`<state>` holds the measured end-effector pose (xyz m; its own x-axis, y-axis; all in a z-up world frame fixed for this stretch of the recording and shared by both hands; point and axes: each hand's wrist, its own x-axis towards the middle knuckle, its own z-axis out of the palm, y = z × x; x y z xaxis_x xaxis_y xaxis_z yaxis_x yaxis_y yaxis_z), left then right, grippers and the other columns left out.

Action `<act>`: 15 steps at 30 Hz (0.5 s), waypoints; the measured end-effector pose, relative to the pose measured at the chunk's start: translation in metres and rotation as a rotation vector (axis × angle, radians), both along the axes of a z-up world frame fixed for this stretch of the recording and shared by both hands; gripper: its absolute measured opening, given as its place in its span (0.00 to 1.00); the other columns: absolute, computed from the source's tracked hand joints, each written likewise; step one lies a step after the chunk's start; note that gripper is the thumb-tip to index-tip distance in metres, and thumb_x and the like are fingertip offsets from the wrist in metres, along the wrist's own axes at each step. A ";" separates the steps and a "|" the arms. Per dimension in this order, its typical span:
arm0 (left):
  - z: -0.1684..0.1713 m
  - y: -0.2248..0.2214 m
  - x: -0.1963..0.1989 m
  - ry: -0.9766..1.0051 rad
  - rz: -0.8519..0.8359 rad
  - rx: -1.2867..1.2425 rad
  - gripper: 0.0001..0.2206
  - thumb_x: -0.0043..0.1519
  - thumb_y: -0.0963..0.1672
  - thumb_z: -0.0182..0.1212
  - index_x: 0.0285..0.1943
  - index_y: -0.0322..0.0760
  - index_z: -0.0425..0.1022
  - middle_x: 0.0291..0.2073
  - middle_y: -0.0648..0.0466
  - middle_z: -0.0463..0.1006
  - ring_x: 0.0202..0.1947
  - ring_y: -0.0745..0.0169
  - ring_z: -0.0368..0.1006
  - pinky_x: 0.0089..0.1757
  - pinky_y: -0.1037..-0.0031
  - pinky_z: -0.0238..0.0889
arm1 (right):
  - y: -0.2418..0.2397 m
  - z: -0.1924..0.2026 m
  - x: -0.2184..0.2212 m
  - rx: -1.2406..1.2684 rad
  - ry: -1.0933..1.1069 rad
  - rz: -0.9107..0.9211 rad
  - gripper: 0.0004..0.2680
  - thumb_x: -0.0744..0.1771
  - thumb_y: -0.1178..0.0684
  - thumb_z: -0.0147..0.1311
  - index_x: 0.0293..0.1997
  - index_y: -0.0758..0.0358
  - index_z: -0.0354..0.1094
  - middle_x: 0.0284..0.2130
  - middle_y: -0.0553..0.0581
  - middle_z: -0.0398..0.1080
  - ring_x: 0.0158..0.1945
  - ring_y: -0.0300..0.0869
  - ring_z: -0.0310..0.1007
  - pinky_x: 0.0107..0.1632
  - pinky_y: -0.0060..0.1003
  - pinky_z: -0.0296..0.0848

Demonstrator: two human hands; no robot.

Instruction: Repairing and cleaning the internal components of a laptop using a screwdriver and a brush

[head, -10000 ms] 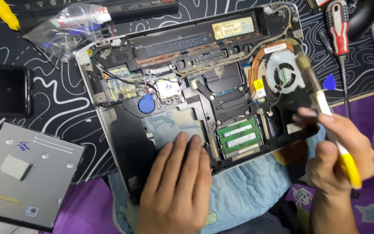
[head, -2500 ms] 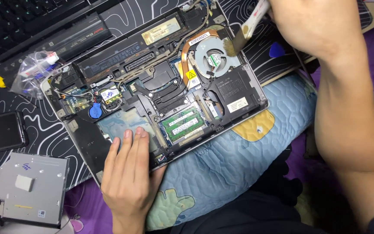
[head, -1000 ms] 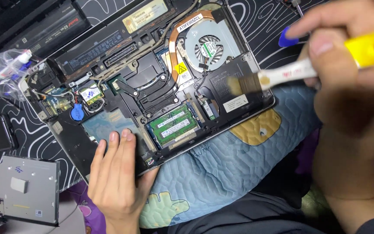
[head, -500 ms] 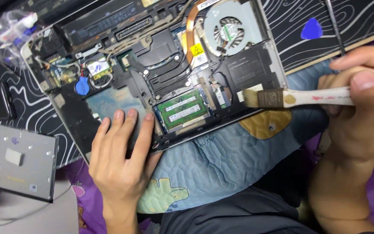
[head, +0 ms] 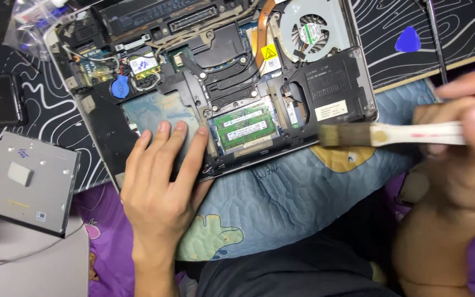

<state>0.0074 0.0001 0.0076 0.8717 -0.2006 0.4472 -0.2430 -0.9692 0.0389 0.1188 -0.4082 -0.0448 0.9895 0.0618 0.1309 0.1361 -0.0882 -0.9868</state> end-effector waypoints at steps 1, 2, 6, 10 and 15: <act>0.000 -0.001 0.000 0.003 -0.009 -0.016 0.30 0.81 0.56 0.41 0.70 0.36 0.86 0.61 0.39 0.86 0.64 0.36 0.85 0.65 0.44 0.76 | -0.017 -0.013 0.000 0.046 -0.006 0.003 0.18 0.79 0.37 0.43 0.67 0.65 0.56 0.23 0.48 0.54 0.26 0.38 0.52 0.50 0.37 0.62; 0.001 -0.001 -0.001 0.006 -0.018 -0.032 0.29 0.81 0.55 0.42 0.69 0.35 0.86 0.61 0.39 0.86 0.64 0.35 0.85 0.65 0.44 0.76 | -0.034 -0.027 0.000 0.093 -0.012 0.007 0.20 0.80 0.30 0.44 0.70 0.56 0.55 0.25 0.41 0.53 0.29 0.35 0.54 0.58 0.36 0.62; -0.001 0.001 -0.003 -0.033 0.010 -0.043 0.32 0.82 0.55 0.38 0.71 0.23 0.79 0.60 0.40 0.89 0.65 0.39 0.86 0.65 0.50 0.77 | -0.074 -0.042 0.014 -0.034 0.026 0.005 0.20 0.82 0.31 0.40 0.79 0.54 0.53 0.41 0.43 0.57 0.41 0.34 0.58 0.61 0.32 0.64; 0.006 0.010 -0.012 0.143 -0.030 -0.211 0.34 0.76 0.54 0.63 0.80 0.20 0.66 0.72 0.35 0.82 0.74 0.34 0.80 0.73 0.44 0.67 | -0.055 -0.023 0.023 -0.324 -0.106 0.040 0.20 0.87 0.46 0.36 0.92 0.69 0.53 0.70 0.67 0.63 0.64 0.49 0.67 0.67 0.39 0.70; 0.006 0.033 -0.040 0.098 0.013 -0.234 0.46 0.68 0.54 0.91 0.81 0.19 0.64 0.73 0.29 0.81 0.75 0.28 0.79 0.77 0.33 0.59 | -0.017 0.008 0.025 -0.726 -0.436 0.193 0.12 0.87 0.71 0.51 0.85 0.87 0.70 0.72 0.80 0.57 0.75 0.68 0.63 0.83 0.56 0.61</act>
